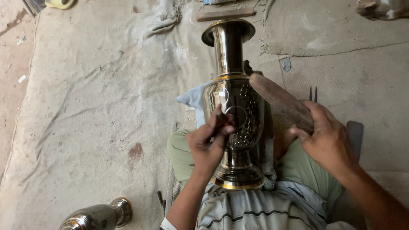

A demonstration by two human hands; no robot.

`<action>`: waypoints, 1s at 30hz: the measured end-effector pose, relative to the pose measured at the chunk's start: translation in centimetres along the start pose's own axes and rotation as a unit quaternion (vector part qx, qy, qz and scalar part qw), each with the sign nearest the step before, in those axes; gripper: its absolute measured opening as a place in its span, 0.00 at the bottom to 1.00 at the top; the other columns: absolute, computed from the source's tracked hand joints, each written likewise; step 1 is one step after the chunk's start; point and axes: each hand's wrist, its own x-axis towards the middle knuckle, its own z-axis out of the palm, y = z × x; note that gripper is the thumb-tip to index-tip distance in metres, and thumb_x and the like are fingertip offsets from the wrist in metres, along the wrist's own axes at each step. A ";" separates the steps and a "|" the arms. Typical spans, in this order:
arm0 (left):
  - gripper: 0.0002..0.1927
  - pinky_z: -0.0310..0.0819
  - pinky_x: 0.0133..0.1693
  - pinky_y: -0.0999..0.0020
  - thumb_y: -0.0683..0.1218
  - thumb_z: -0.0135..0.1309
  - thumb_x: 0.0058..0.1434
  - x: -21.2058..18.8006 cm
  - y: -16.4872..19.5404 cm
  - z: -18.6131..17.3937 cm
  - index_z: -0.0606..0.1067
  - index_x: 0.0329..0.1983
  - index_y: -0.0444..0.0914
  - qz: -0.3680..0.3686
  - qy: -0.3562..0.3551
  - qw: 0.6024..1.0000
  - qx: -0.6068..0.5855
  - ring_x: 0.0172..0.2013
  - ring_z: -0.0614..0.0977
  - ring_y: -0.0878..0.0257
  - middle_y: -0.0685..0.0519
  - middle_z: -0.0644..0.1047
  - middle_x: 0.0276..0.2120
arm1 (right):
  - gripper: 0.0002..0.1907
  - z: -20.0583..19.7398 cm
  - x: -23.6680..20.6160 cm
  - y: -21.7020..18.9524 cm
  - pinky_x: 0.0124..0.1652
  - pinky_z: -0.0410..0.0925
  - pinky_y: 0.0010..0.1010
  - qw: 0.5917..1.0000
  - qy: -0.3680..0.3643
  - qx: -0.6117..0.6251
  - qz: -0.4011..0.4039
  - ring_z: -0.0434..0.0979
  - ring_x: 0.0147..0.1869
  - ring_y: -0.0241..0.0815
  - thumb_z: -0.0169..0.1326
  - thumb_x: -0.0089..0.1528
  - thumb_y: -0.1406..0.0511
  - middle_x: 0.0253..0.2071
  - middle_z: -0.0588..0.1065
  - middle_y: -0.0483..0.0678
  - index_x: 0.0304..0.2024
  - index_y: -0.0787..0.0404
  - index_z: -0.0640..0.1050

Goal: The person sits on the floor with a brass vase held between their legs and a cloth pad behind it. They hold a small chisel against the vase's embossed surface with one hand and repeatedly strike it with a wooden mallet held in the other hand, engraving detail into the decorative pattern.

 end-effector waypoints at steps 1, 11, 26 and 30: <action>0.29 0.82 0.49 0.72 0.29 0.61 0.59 0.0 0.0 0.1 0.74 0.64 0.34 0.003 -0.001 1.000 0.012 0.42 0.88 0.65 0.48 0.86 0.40 | 0.31 -0.2 0.9 0.0 0.34 0.74 0.38 1.000 -0.006 -0.012 -0.028 0.81 0.40 0.46 0.60 0.60 0.66 0.50 0.77 0.56 0.65 0.61 0.69; 0.30 0.82 0.42 0.73 0.28 0.61 0.57 0.1 -0.8 -0.1 0.74 0.64 0.34 0.107 0.020 0.991 0.082 0.35 0.88 0.67 0.49 0.84 0.35 | 0.25 -6.3 11.0 -6.1 0.30 0.72 0.30 0.970 -0.234 -0.070 -0.016 0.80 0.29 0.35 0.63 0.60 0.63 0.29 0.77 0.42 0.59 0.49 0.75; 0.20 0.81 0.37 0.71 0.31 0.65 0.55 0.9 0.7 -0.7 0.79 0.49 0.40 0.075 -0.062 0.988 0.118 0.33 0.88 0.64 0.52 0.84 0.34 | 0.19 -7.1 10.0 -4.7 0.38 0.72 0.38 0.975 -0.194 -0.038 -0.104 0.81 0.35 0.33 0.61 0.59 0.69 0.32 0.80 0.41 0.53 0.53 0.80; 0.26 0.82 0.42 0.69 0.36 0.67 0.57 2.4 1.7 -1.2 0.77 0.60 0.42 0.107 -0.153 0.975 0.124 0.38 0.88 0.61 0.53 0.84 0.40 | 0.20 -6.4 8.4 -3.2 0.42 0.73 0.39 0.977 -0.083 -0.071 -0.182 0.81 0.37 0.35 0.61 0.57 0.71 0.36 0.82 0.43 0.53 0.55 0.80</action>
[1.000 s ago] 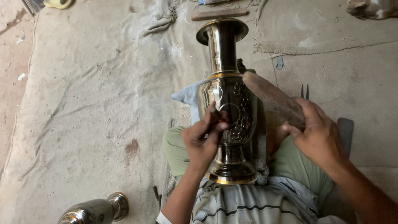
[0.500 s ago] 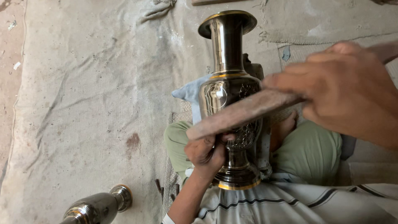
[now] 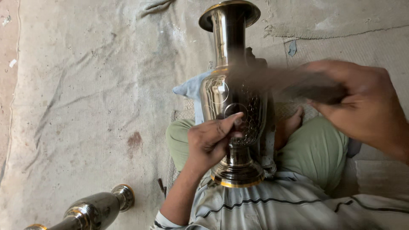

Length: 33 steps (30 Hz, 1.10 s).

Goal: The person sits on the floor with a brass vase held between their legs and a cloth pad behind it. They hold a small chisel against the vase's embossed surface with one hand and repeatedly strike it with a wooden mallet held in the other hand, engraving detail into the decorative pattern.

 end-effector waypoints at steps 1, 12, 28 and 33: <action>0.26 0.82 0.42 0.69 0.36 0.67 0.58 0.2 0.1 -0.3 0.77 0.60 0.43 -0.004 -0.020 1.000 -0.005 0.38 0.87 0.61 0.53 0.84 0.39 | 0.20 0.5 -0.6 0.0 0.42 0.73 0.37 0.996 0.023 0.072 0.036 0.81 0.38 0.36 0.61 0.58 0.72 0.36 0.81 0.44 0.53 0.57 0.79; 0.31 0.81 0.43 0.65 0.31 0.59 0.53 1.8 -0.4 -1.5 0.78 0.60 0.44 0.004 -0.164 0.986 -0.025 0.37 0.85 0.57 0.53 0.84 0.39 | 0.12 4.7 -7.0 1.5 0.51 0.75 0.33 0.979 0.143 0.136 0.046 0.82 0.50 0.41 0.64 0.62 0.75 0.44 0.79 0.54 0.42 0.58 0.75; 0.20 0.82 0.47 0.61 0.35 0.61 0.48 2.7 -1.5 -2.0 0.82 0.45 0.43 0.075 -0.230 0.970 0.003 0.41 0.86 0.54 0.53 0.84 0.39 | 0.15 7.5 -11.0 -0.3 0.37 0.73 0.34 0.974 0.105 0.072 0.187 0.80 0.38 0.41 0.61 0.55 0.79 0.36 0.80 0.53 0.44 0.67 0.81; 0.23 0.81 0.46 0.62 0.37 0.64 0.53 2.7 -1.0 -2.4 0.80 0.54 0.43 0.072 -0.228 0.970 -0.046 0.41 0.86 0.54 0.50 0.84 0.46 | 0.12 7.9 -11.6 -0.6 0.45 0.73 0.28 0.941 0.205 0.197 0.185 0.81 0.44 0.36 0.67 0.65 0.70 0.40 0.80 0.50 0.48 0.63 0.78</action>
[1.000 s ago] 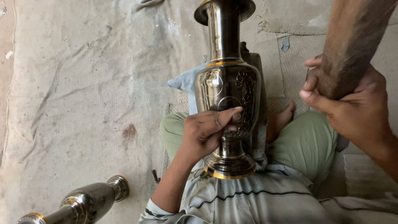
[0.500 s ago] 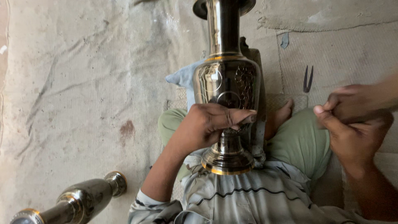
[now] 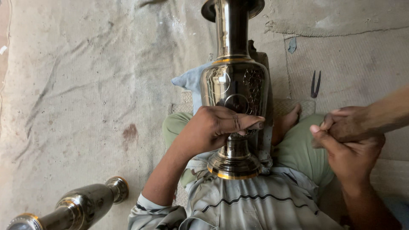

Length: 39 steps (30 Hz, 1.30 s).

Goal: The person sits on the floor with a brass vase held between their legs and a cloth pad behind it. They hold a small chisel against the vase's embossed surface with one hand and repeatedly strike it with a wooden mallet held in the other hand, engraving detail into the decorative pattern.

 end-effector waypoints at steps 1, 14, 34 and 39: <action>0.25 0.82 0.45 0.62 0.36 0.63 0.52 0.1 0.2 0.0 0.80 0.55 0.43 -0.009 0.002 1.000 0.000 0.40 0.86 0.55 0.50 0.84 0.44 | 0.13 0.2 0.1 0.0 0.45 0.73 0.29 1.000 -0.017 -0.014 0.014 0.81 0.43 0.37 0.66 0.64 0.70 0.40 0.80 0.50 0.49 0.62 0.78; 0.30 0.82 0.41 0.67 0.31 0.55 0.43 4.1 -1.3 -2.0 0.80 0.50 0.45 0.018 -0.130 0.991 -0.006 0.39 0.88 0.60 0.52 0.86 0.38 | 0.17 3.4 -0.7 0.7 0.52 0.70 0.33 0.996 0.028 0.057 0.059 0.78 0.49 0.40 0.63 0.57 0.72 0.39 0.77 0.49 0.47 0.63 0.74; 0.21 0.81 0.42 0.70 0.34 0.65 0.58 -2.5 -0.1 3.4 0.78 0.54 0.41 -0.036 0.252 0.967 0.029 0.38 0.87 0.58 0.51 0.83 0.38 | 0.15 -2.7 9.9 -8.1 0.34 0.71 0.38 0.938 -0.230 -0.260 -0.001 0.79 0.31 0.42 0.62 0.56 0.68 0.29 0.77 0.47 0.46 0.57 0.79; 0.25 0.82 0.47 0.73 0.32 0.64 0.62 -2.6 -0.6 5.4 0.76 0.62 0.36 -0.123 0.397 0.906 -0.085 0.38 0.87 0.66 0.49 0.85 0.39 | 0.19 -1.4 14.0 -8.8 0.40 0.74 0.32 0.836 -0.331 -0.426 -0.101 0.79 0.31 0.35 0.59 0.57 0.71 0.31 0.79 0.42 0.50 0.49 0.80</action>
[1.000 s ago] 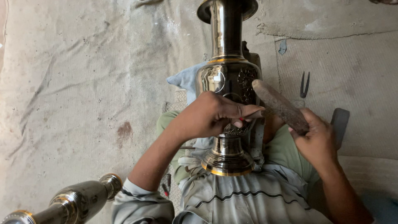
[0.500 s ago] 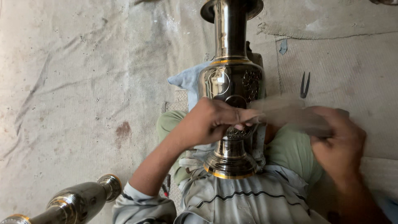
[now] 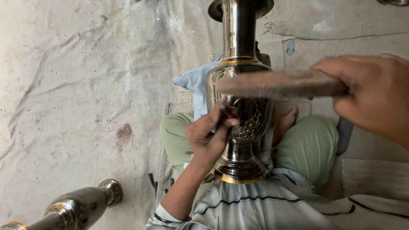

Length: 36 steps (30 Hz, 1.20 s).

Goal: The person sits on the floor with a brass vase held between their legs and a cloth pad behind it. They hold a small chisel against the vase's embossed surface with one hand and repeatedly strike it with a wooden mallet held in the other hand, engraving detail into the decorative pattern.

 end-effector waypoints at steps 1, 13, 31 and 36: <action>0.25 0.81 0.47 0.74 0.32 0.64 0.62 0.0 -0.1 0.2 0.76 0.63 0.35 -0.008 0.010 1.000 0.013 0.39 0.86 0.67 0.49 0.85 0.39 | 0.19 -0.3 0.8 0.1 0.37 0.75 0.29 0.999 -0.026 -0.016 0.019 0.78 0.30 0.34 0.58 0.60 0.70 0.31 0.78 0.41 0.52 0.48 0.79; 0.26 0.80 0.47 0.75 0.33 0.67 0.59 -0.3 0.8 1.5 0.77 0.61 0.35 -0.001 0.093 0.994 0.053 0.38 0.85 0.69 0.48 0.85 0.37 | 0.27 -8.0 4.1 -4.7 0.42 0.72 0.33 0.983 0.068 -0.101 -0.137 0.84 0.40 0.35 0.62 0.51 0.69 0.36 0.83 0.37 0.53 0.41 0.82; 0.26 0.81 0.41 0.67 0.32 0.62 0.56 5.3 2.0 -1.6 0.80 0.57 0.44 0.041 -0.268 0.958 0.090 0.35 0.87 0.58 0.50 0.84 0.35 | 0.22 3.5 -2.4 0.8 0.46 0.72 0.44 0.979 0.198 -0.005 -0.041 0.82 0.41 0.40 0.64 0.47 0.74 0.34 0.83 0.47 0.44 0.58 0.82; 0.30 0.80 0.42 0.65 0.33 0.63 0.53 6.2 1.6 -2.1 0.78 0.60 0.42 0.074 -0.340 0.936 0.040 0.37 0.86 0.57 0.51 0.84 0.39 | 0.14 7.5 -4.3 1.0 0.40 0.73 0.33 0.926 0.207 0.296 0.108 0.81 0.37 0.37 0.66 0.61 0.72 0.36 0.79 0.51 0.49 0.64 0.80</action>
